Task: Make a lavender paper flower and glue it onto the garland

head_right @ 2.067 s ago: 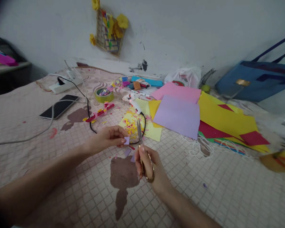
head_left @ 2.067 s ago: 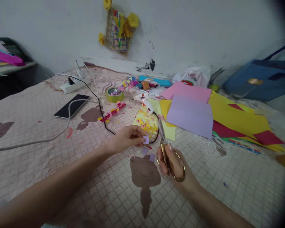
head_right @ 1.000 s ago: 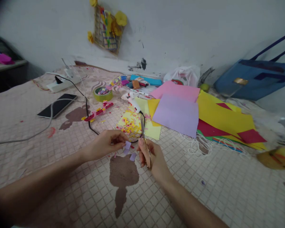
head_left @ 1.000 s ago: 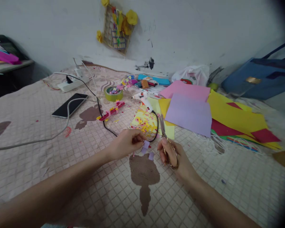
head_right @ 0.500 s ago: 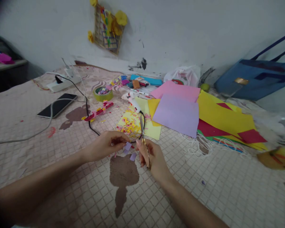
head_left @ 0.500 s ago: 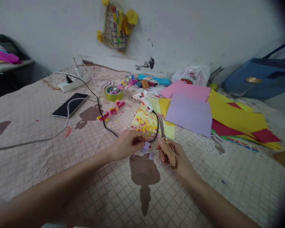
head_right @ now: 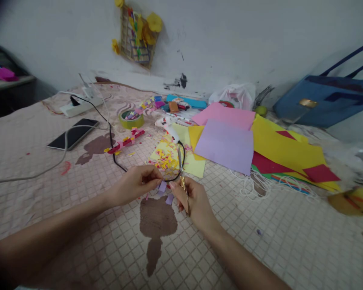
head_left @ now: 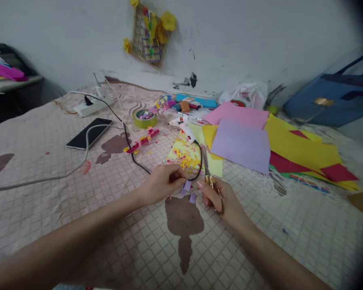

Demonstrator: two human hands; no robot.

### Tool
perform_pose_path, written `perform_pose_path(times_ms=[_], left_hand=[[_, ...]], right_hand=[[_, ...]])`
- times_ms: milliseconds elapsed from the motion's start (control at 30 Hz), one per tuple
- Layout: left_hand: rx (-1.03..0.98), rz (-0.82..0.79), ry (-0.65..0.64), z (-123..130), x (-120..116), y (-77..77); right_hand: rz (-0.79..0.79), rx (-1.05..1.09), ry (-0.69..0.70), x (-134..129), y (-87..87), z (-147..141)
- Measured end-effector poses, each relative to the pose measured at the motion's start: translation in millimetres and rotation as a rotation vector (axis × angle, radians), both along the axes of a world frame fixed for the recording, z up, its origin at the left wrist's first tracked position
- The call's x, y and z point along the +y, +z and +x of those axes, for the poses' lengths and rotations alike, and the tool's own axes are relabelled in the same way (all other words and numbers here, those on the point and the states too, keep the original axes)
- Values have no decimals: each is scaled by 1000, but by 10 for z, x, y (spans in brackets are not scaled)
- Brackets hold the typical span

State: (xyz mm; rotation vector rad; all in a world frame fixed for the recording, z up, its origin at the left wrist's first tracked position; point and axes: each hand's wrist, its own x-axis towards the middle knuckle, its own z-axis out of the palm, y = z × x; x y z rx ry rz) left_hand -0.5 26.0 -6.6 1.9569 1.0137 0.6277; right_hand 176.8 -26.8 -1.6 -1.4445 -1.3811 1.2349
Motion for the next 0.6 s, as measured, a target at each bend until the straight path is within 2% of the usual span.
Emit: perform_pose_path(times_ms=[233,433,600], left_hand=[[-52,-60,4,4,-1,0],[-197,-252,-11,46,-44,12],[-285,-427,-47,80,-89,76]], right_hand=[[-11,13,-7,16,-50,3],[-4,5,53,11,-88,8],[-6,157,115,-19,-150,24]])
